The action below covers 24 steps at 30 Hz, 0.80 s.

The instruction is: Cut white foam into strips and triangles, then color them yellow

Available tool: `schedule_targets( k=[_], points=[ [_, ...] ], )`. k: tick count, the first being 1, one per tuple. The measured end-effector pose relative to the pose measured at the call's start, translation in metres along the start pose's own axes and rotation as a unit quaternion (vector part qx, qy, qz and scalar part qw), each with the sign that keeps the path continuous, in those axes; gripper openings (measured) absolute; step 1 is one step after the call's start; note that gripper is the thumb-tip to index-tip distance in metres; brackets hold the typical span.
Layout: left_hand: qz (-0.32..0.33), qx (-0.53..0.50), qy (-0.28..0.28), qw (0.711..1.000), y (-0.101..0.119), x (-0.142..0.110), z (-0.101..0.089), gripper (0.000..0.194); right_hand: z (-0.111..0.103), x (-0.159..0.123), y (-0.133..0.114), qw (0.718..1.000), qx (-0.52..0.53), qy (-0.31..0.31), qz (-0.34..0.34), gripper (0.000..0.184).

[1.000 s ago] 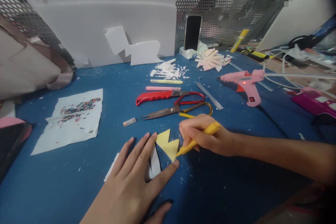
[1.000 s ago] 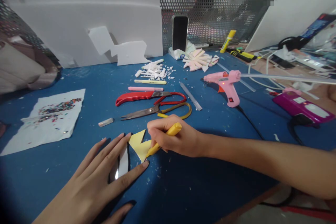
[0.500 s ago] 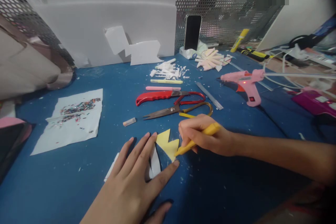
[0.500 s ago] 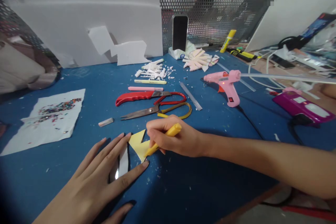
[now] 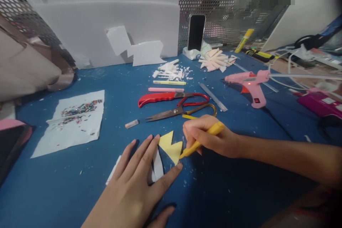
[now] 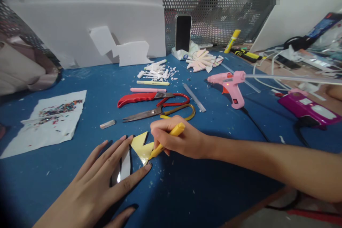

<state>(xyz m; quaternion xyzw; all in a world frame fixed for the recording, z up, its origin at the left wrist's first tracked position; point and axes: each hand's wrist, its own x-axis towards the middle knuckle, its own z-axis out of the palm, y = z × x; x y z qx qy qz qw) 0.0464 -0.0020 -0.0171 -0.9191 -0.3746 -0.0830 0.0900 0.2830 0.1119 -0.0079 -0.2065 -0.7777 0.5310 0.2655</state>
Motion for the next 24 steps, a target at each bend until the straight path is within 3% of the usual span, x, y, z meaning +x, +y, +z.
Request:
schedule_targets(
  k=[6,10,14,18,21,24],
  points=[
    [-0.027,-0.006,-0.001,1.000,0.0016,0.0007,-0.0004,0.061,0.0017,-0.0004,0.0012,0.999,0.042,-0.033,0.007,0.033],
    [-0.011,-0.002,-0.001,1.000,0.0009,0.0000,-0.0014,0.063,0.0015,0.0003,0.0018,1.000,0.004,0.002,0.002,0.039],
    [-0.001,0.005,-0.003,1.000,-0.0012,0.0003,-0.0020,0.063,0.0009,0.0001,0.0009,1.000,0.018,-0.021,0.004,0.035],
    [0.005,0.013,0.010,1.000,-0.0011,0.0008,-0.0022,0.064,0.0009,-0.0004,-0.0007,1.000,-0.013,0.017,0.000,0.038],
    [-0.003,0.008,0.012,1.000,-0.0009,0.0001,-0.0017,0.063,0.0008,-0.0004,-0.0013,1.000,0.002,-0.009,0.007,0.037],
    [-0.005,0.001,0.010,1.000,-0.0012,-0.0012,-0.0007,0.064,0.0010,0.0001,-0.0010,1.000,-0.010,0.011,0.005,0.039]
  ],
)
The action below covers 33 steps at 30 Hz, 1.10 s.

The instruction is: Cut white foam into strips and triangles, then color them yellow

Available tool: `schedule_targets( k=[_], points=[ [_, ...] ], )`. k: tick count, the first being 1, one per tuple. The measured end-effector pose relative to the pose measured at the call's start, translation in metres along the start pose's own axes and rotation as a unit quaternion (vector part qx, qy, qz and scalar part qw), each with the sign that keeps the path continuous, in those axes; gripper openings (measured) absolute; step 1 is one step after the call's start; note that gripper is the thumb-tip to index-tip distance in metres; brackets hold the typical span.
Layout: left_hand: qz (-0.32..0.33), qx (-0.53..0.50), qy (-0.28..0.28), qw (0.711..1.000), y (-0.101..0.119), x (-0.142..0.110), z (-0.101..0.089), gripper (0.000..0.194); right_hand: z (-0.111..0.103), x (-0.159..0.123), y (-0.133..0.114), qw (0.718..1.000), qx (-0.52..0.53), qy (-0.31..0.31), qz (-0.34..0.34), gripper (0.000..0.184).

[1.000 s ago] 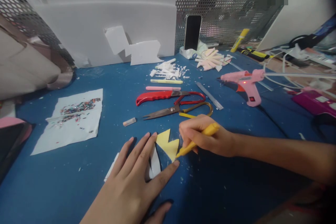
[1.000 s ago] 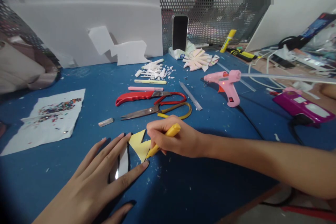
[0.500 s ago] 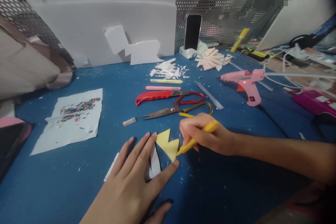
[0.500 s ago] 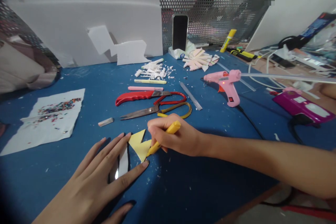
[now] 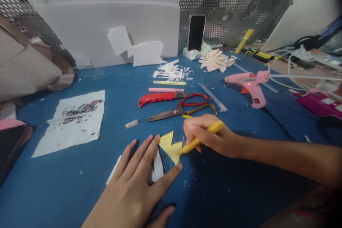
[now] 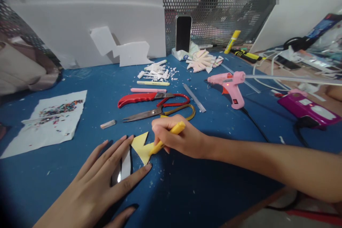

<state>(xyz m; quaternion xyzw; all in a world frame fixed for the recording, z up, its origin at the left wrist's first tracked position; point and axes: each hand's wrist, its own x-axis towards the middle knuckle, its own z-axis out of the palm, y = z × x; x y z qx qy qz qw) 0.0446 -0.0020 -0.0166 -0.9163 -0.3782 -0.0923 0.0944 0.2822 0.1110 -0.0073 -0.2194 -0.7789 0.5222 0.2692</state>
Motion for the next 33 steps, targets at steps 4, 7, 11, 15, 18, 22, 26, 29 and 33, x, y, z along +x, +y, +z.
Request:
schedule_targets(
  k=[4,7,11,15,18,22,26,29,33],
  points=[
    [-0.005,-0.016,-0.005,1.000,0.0007,-0.0011,0.0007,0.062,0.0005,0.0003,0.0009,0.999,0.020,-0.030,0.009,0.037],
    [-0.012,-0.020,-0.001,1.000,0.0025,-0.0005,0.0004,0.062,0.0005,0.0006,0.0009,1.000,0.025,-0.015,0.006,0.039],
    [-0.020,-0.011,-0.001,1.000,0.0027,0.0008,0.0002,0.064,0.0006,0.0025,0.0008,1.000,0.011,0.012,0.002,0.033],
    [0.006,0.004,-0.002,1.000,0.0008,0.0009,0.0003,0.065,0.0011,0.0036,0.0012,0.999,0.028,-0.018,0.013,0.036],
    [-0.006,0.008,-0.010,1.000,0.0015,0.0005,-0.0001,0.064,0.0009,0.0039,0.0015,0.999,0.029,-0.004,0.016,0.034],
    [-0.014,0.005,0.002,1.000,0.0035,0.0010,-0.0008,0.063,-0.0001,0.0039,0.0022,0.999,0.036,-0.012,0.027,0.035],
    [-0.008,0.008,-0.007,1.000,0.0040,0.0013,-0.0020,0.063,-0.0002,0.0035,0.0025,0.999,0.031,0.004,0.034,0.033],
    [-0.009,0.011,-0.011,1.000,0.0037,0.0007,-0.0025,0.063,0.0004,0.0031,0.0029,0.998,0.046,-0.010,0.039,0.036],
    [0.004,0.016,-0.001,1.000,0.0017,0.0004,-0.0016,0.065,0.0007,0.0034,0.0034,0.998,0.045,0.005,0.044,0.033]
  ],
)
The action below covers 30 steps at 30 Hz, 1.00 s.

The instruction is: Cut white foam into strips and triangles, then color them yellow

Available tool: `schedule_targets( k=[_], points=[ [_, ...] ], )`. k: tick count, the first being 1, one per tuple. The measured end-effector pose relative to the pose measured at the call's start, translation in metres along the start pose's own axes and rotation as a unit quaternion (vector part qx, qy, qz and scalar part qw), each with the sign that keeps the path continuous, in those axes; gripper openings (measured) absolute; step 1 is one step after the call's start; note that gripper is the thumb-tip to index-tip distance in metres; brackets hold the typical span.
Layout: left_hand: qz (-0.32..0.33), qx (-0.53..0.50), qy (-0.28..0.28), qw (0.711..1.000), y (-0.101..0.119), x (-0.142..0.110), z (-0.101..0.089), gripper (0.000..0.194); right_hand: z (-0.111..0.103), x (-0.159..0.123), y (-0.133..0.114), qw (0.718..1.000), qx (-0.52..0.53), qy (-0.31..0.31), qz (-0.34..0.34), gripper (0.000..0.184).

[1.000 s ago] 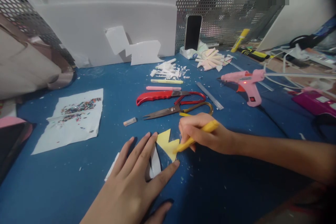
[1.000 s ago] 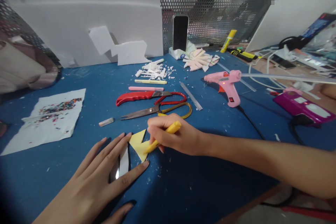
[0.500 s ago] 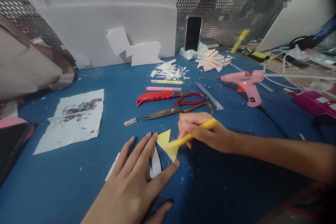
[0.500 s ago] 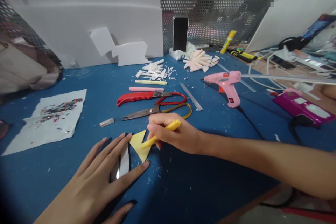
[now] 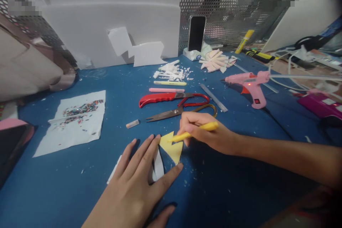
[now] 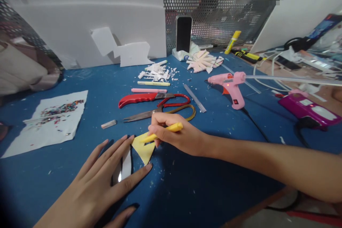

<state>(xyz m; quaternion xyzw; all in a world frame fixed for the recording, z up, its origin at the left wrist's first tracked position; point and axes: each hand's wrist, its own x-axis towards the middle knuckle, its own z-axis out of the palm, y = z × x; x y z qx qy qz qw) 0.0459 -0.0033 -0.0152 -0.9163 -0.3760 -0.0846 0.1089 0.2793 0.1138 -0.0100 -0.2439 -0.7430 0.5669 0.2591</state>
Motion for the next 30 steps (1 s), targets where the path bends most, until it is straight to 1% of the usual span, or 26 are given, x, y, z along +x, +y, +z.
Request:
schedule_targets(
  k=[3,4,7,9,11,13,15,16,19,22,27,30],
  points=[
    [0.005,0.002,-0.001,1.000,-0.0008,0.0005,0.0007,0.065,-0.0002,0.0007,-0.0006,1.000,0.012,-0.019,0.006,0.037],
    [-0.001,0.000,-0.003,1.000,-0.0004,0.0007,0.0006,0.065,-0.0003,0.0009,-0.0009,1.000,0.015,-0.019,0.007,0.038],
    [-0.017,-0.010,-0.003,1.000,0.0023,0.0016,-0.0009,0.062,-0.0003,0.0014,-0.0016,1.000,0.005,-0.002,0.008,0.034],
    [-0.032,-0.014,-0.015,0.999,0.0041,0.0021,-0.0020,0.060,-0.0003,0.0017,-0.0017,1.000,0.017,-0.013,0.009,0.038],
    [-0.038,-0.015,-0.021,0.999,0.0045,0.0024,-0.0022,0.060,-0.0002,0.0019,-0.0015,1.000,0.022,-0.008,0.005,0.041],
    [-0.025,-0.011,-0.011,1.000,0.0033,0.0024,-0.0013,0.062,-0.0002,0.0018,-0.0012,1.000,0.016,0.002,0.008,0.040],
    [-0.006,-0.008,0.001,1.000,0.0017,0.0021,0.0001,0.063,-0.0003,0.0013,-0.0008,1.000,0.019,-0.002,0.015,0.042],
    [-0.008,-0.008,0.001,1.000,0.0011,0.0020,0.0006,0.064,-0.0004,0.0009,-0.0006,1.000,0.021,-0.002,0.017,0.044],
    [-0.017,-0.012,-0.001,1.000,0.0008,0.0022,0.0007,0.063,-0.0006,-0.0001,-0.0003,1.000,0.015,0.015,0.018,0.043],
    [-0.011,-0.009,-0.003,1.000,0.0016,0.0030,-0.0008,0.064,-0.0012,-0.0004,-0.0001,0.999,0.025,0.020,0.022,0.046],
    [-0.037,-0.020,-0.017,0.999,0.0039,0.0026,-0.0040,0.064,-0.0019,-0.0008,-0.0002,0.995,0.037,0.085,-0.034,0.042],
    [-0.054,-0.046,-0.023,0.997,0.0058,0.0034,-0.0067,0.062,-0.0014,-0.0014,-0.0009,0.993,0.017,0.107,-0.044,0.042]
  ],
)
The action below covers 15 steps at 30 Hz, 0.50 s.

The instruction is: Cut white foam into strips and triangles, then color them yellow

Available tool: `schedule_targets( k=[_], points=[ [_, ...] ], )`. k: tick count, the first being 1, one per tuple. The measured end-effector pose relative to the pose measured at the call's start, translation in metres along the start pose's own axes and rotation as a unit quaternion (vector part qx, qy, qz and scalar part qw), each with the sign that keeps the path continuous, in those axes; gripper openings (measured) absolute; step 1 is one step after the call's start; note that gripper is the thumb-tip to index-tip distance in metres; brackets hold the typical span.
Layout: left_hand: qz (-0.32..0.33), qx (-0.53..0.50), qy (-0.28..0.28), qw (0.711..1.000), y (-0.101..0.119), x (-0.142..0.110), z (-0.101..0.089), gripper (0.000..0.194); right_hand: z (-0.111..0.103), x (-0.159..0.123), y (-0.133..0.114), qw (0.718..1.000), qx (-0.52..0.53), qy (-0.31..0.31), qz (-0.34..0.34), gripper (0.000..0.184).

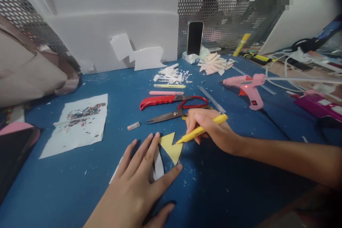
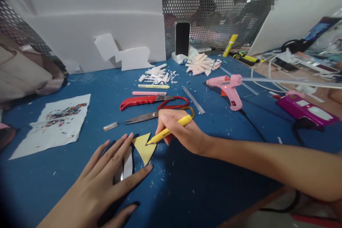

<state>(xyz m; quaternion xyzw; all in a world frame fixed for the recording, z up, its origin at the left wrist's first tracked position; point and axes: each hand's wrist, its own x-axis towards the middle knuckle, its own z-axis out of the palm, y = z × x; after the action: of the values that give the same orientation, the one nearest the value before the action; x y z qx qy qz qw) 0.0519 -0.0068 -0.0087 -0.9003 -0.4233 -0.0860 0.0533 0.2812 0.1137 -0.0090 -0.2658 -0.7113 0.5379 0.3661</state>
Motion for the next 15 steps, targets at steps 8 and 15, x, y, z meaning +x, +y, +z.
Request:
schedule_targets(
  k=[8,15],
  points=[
    [-0.033,-0.058,0.008,0.998,-0.001,0.005,-0.016,0.054,0.000,-0.002,0.005,0.997,0.023,0.058,-0.041,0.040],
    [-0.065,-0.061,0.079,0.993,-0.012,0.006,-0.023,0.049,0.000,0.000,0.000,0.999,0.019,0.019,-0.026,0.033]
  ],
)
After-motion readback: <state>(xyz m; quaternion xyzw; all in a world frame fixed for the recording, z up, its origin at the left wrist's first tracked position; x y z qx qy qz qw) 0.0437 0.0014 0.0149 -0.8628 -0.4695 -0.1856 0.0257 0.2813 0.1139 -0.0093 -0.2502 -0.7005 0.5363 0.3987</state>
